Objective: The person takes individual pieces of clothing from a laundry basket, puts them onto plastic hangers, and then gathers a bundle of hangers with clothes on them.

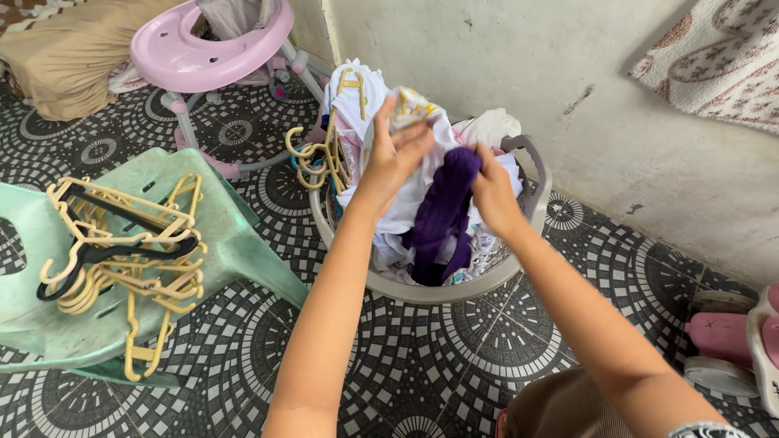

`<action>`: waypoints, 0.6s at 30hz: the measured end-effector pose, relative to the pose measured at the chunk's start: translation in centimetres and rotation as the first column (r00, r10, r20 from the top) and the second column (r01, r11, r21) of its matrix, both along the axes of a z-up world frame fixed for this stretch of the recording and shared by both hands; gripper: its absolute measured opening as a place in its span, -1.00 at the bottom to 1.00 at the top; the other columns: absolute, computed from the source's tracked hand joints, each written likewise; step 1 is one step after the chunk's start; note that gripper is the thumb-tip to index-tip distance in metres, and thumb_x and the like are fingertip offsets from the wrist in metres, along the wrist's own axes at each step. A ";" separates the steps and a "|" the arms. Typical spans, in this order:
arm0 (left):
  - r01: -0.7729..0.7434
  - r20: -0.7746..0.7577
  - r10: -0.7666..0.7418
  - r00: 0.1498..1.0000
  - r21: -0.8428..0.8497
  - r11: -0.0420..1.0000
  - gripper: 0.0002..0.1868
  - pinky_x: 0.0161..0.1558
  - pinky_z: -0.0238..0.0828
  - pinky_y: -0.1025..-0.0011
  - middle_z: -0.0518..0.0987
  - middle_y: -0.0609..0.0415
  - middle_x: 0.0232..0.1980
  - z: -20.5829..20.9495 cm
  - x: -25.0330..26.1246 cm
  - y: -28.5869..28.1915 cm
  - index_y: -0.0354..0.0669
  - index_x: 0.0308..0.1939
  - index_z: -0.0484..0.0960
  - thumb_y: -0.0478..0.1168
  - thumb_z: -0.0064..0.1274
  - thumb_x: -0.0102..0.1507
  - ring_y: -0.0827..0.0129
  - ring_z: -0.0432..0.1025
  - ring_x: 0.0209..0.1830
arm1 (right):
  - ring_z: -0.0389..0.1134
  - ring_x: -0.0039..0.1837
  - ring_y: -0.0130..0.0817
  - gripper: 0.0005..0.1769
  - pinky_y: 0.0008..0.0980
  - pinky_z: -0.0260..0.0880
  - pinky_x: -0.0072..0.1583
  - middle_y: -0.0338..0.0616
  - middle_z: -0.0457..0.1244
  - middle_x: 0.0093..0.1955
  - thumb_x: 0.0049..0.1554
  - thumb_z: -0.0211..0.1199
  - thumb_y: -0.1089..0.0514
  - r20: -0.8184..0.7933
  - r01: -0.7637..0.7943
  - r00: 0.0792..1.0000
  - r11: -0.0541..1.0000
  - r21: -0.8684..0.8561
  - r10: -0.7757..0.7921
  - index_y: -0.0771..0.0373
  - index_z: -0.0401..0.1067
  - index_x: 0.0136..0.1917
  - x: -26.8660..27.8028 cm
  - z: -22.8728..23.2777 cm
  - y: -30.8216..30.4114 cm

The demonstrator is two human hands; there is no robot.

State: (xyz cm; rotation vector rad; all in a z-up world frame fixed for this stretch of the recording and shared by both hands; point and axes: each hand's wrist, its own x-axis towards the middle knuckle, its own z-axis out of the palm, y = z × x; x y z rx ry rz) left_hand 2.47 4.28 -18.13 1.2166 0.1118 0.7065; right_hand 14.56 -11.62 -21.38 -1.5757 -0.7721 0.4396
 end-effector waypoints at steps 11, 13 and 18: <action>-0.543 0.038 0.703 0.710 0.665 0.512 -0.66 0.09 0.49 0.25 0.71 -0.12 -0.04 4.7 -2.3 1.6 -0.20 0.00 0.66 -0.48 -0.04 0.18 0.12 0.61 0.00 | 0.30 0.14 0.21 -0.44 -0.02 0.32 0.14 0.25 0.24 0.07 -0.05 0.19 0.36 0.931 -0.054 0.362 0.998 -0.034 0.051 0.36 0.18 0.24 1.4 6.4 2.0; -0.678 0.191 0.713 0.675 0.542 0.497 -0.64 0.08 0.52 0.26 0.70 -0.09 -0.11 6.6 -3.5 4.2 -0.26 -0.09 0.64 -0.53 -0.13 0.12 0.16 0.62 -0.05 | 0.28 0.20 0.21 -0.44 -0.02 0.32 0.23 0.30 0.22 0.17 -0.07 0.17 0.38 0.975 0.016 0.224 1.000 -0.009 0.006 0.33 0.21 0.24 2.5 4.5 0.4; -0.674 0.152 0.836 0.527 0.675 0.302 -0.66 0.01 0.52 0.27 0.69 -0.05 -0.15 9.0 -9.5 9.8 -0.17 -0.20 0.66 -0.56 -0.06 0.06 0.20 0.62 -0.11 | 0.32 0.24 -0.03 -0.50 -0.12 0.29 0.26 0.10 0.27 0.22 0.23 0.26 0.07 0.425 -0.019 0.785 0.703 -0.711 0.451 0.09 0.27 0.41 7.0 4.0 -4.3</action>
